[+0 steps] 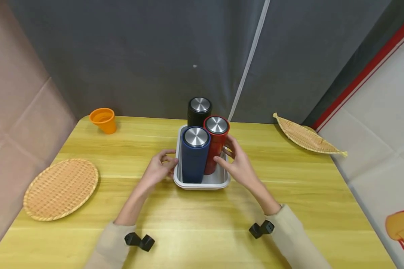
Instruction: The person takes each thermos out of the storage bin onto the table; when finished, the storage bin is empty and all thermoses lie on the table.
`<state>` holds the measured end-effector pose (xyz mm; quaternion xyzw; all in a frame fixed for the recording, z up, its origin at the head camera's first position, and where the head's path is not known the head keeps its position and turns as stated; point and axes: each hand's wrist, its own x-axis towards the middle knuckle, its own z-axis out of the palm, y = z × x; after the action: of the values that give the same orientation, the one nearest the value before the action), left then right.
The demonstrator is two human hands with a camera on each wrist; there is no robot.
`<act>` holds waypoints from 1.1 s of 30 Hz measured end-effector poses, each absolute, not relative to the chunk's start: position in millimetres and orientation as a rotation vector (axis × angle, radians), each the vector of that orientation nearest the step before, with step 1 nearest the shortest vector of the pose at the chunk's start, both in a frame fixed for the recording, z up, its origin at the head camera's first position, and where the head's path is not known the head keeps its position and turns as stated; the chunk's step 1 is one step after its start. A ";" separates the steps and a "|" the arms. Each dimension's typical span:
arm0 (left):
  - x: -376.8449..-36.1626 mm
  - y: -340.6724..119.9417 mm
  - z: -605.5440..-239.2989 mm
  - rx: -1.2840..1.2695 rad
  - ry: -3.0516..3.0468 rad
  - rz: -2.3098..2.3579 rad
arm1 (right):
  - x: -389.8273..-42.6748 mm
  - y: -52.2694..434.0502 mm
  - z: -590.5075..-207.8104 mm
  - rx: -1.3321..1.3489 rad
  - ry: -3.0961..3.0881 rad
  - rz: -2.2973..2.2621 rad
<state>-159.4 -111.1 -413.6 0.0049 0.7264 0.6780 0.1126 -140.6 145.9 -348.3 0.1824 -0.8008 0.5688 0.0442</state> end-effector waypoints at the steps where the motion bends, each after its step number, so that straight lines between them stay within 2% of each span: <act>1: -159.0 -111.4 -413.3 0.010 2.106 2.002 | -142.5 145.8 -350.6 0.552 -2.445 1.743; 9: -157.9 -113.0 -411.5 -0.010 2.000 2.042 | -159.5 149.1 -376.7 0.513 -2.387 1.765; 17: -156.3 -114.9 -410.8 -0.012 1.988 2.043 | -143.5 136.6 -350.0 0.477 -2.427 1.728; 22: -157.8 -115.6 -410.5 -0.004 1.987 2.036 | -145.2 135.3 -350.6 0.453 -2.411 1.752; 29: -158.9 -116.9 -410.0 0.013 1.998 2.016 | -162.8 142.3 -383.8 0.440 -2.351 1.720; 33: -158.9 -116.2 -409.9 0.019 1.992 2.014 | -164.1 143.0 -390.0 0.442 -2.314 1.674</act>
<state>-158.9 -116.2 -409.9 0.0066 0.6949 0.7024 0.1538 -164.1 143.0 -390.0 0.1518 -0.7943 0.5747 0.1253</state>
